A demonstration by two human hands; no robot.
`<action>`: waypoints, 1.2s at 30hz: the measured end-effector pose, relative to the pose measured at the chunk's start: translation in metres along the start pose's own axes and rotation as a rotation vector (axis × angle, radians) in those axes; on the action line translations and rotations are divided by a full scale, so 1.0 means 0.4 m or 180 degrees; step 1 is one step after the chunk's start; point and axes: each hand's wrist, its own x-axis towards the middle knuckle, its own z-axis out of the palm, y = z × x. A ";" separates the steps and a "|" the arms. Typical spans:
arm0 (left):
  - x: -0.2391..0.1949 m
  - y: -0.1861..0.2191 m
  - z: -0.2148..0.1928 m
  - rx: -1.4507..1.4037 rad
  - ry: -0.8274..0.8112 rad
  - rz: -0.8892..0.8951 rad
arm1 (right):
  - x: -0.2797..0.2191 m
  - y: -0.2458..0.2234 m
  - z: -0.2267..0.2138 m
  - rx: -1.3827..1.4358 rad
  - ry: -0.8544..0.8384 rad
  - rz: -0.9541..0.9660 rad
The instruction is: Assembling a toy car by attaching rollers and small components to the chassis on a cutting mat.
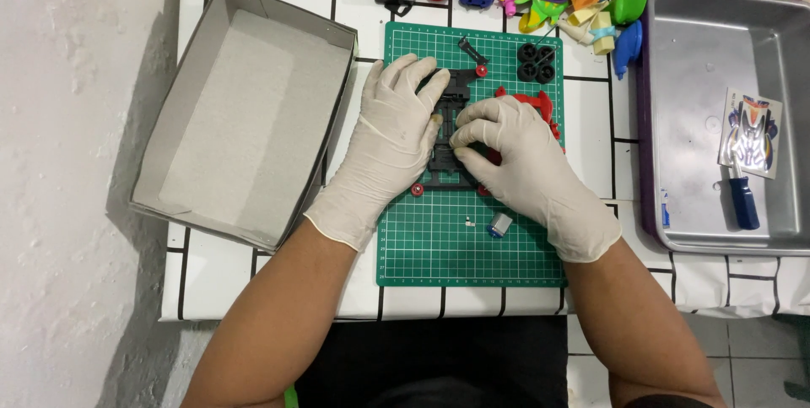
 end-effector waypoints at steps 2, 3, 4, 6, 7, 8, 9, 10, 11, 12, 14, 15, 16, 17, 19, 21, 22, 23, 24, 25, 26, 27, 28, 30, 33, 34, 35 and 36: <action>0.000 0.002 -0.002 0.0009 -0.0026 -0.0016 | 0.001 -0.004 -0.002 0.0003 0.0011 -0.0030; 0.000 0.003 -0.004 0.0019 -0.0050 -0.0034 | 0.002 -0.006 -0.004 0.0005 0.0021 -0.0062; 0.000 0.003 -0.004 0.0018 -0.0050 -0.0032 | 0.001 -0.005 -0.004 0.0004 0.0022 -0.0060; 0.000 0.003 -0.006 0.0008 -0.0059 -0.0033 | -0.001 -0.002 -0.003 0.0001 -0.0014 -0.0041; -0.001 0.001 -0.003 0.0005 -0.0061 -0.0031 | -0.001 -0.006 -0.006 0.0001 -0.0013 -0.0037; -0.001 0.000 0.000 -0.0002 -0.0049 -0.0032 | 0.000 -0.009 -0.008 0.0102 0.0040 -0.0005; -0.001 -0.003 0.003 -0.0007 -0.0034 -0.0032 | 0.001 -0.013 -0.010 0.0203 0.0095 0.0023; -0.001 -0.002 0.000 -0.0007 -0.0033 -0.0030 | 0.000 -0.011 -0.010 0.0202 0.0097 0.0023; 0.000 0.000 -0.003 -0.0033 -0.0028 -0.0022 | -0.001 -0.009 -0.009 0.0253 0.0207 0.0039; 0.000 0.001 -0.007 -0.0060 -0.0023 -0.0015 | -0.003 -0.007 -0.008 0.0303 0.0316 0.0054; 0.000 0.002 -0.009 -0.0033 -0.0024 -0.0008 | -0.006 0.000 -0.014 0.0289 0.0435 0.0015; -0.001 0.002 -0.010 -0.0005 -0.0027 -0.0003 | -0.007 0.003 -0.016 0.0278 0.0552 -0.0025; 0.001 0.003 -0.012 -0.0005 -0.0027 -0.0001 | -0.008 0.001 -0.022 0.0278 0.0554 -0.0024; 0.001 0.004 -0.012 -0.0032 -0.0008 -0.0005 | -0.010 0.000 -0.027 0.0233 0.0570 -0.0112; 0.001 0.005 -0.011 -0.0061 0.0010 -0.0006 | -0.013 -0.004 -0.035 0.0187 0.0589 -0.0197; -0.001 0.005 -0.007 -0.0101 0.0041 -0.0001 | -0.017 -0.007 -0.038 0.0292 0.0440 -0.0258; -0.001 0.003 -0.004 -0.0101 0.0039 0.0001 | -0.018 -0.011 -0.040 0.0292 0.0442 -0.0256; -0.002 0.002 -0.001 -0.0096 0.0065 0.0002 | -0.020 -0.015 -0.042 0.0314 0.0415 -0.0244; -0.002 0.001 0.002 -0.0092 0.0091 0.0004 | -0.023 -0.019 -0.044 0.0336 0.0388 -0.0231; -0.002 0.000 0.002 -0.0101 0.0084 0.0008 | -0.025 -0.019 -0.045 0.0334 0.0389 -0.0220; -0.002 -0.001 0.002 -0.0109 0.0082 0.0017 | -0.027 -0.019 -0.047 0.0353 0.0328 -0.0204; -0.001 -0.002 0.001 -0.0116 0.0085 0.0026 | -0.027 -0.019 -0.049 0.0369 0.0267 -0.0194; 0.004 -0.001 -0.001 -0.0123 0.0084 0.0031 | -0.029 -0.015 -0.055 0.0365 0.0269 -0.0187; 0.006 0.002 -0.007 -0.0159 0.0081 0.0005 | -0.036 -0.009 -0.065 0.0405 -0.0055 -0.0150; 0.011 0.005 -0.013 -0.0152 0.0137 0.0011 | -0.049 -0.043 -0.099 0.0250 -0.0446 -0.0195; 0.019 0.021 -0.042 -0.0153 0.0139 0.0012 | -0.064 -0.041 -0.101 0.0247 -0.0445 -0.0195; 0.027 0.036 -0.072 -0.0237 0.0099 -0.0018 | -0.080 -0.039 -0.102 0.0054 -0.0538 -0.0386; 0.035 0.051 -0.102 -0.0321 0.0058 -0.0047 | -0.095 -0.037 -0.104 -0.0139 -0.0631 -0.0576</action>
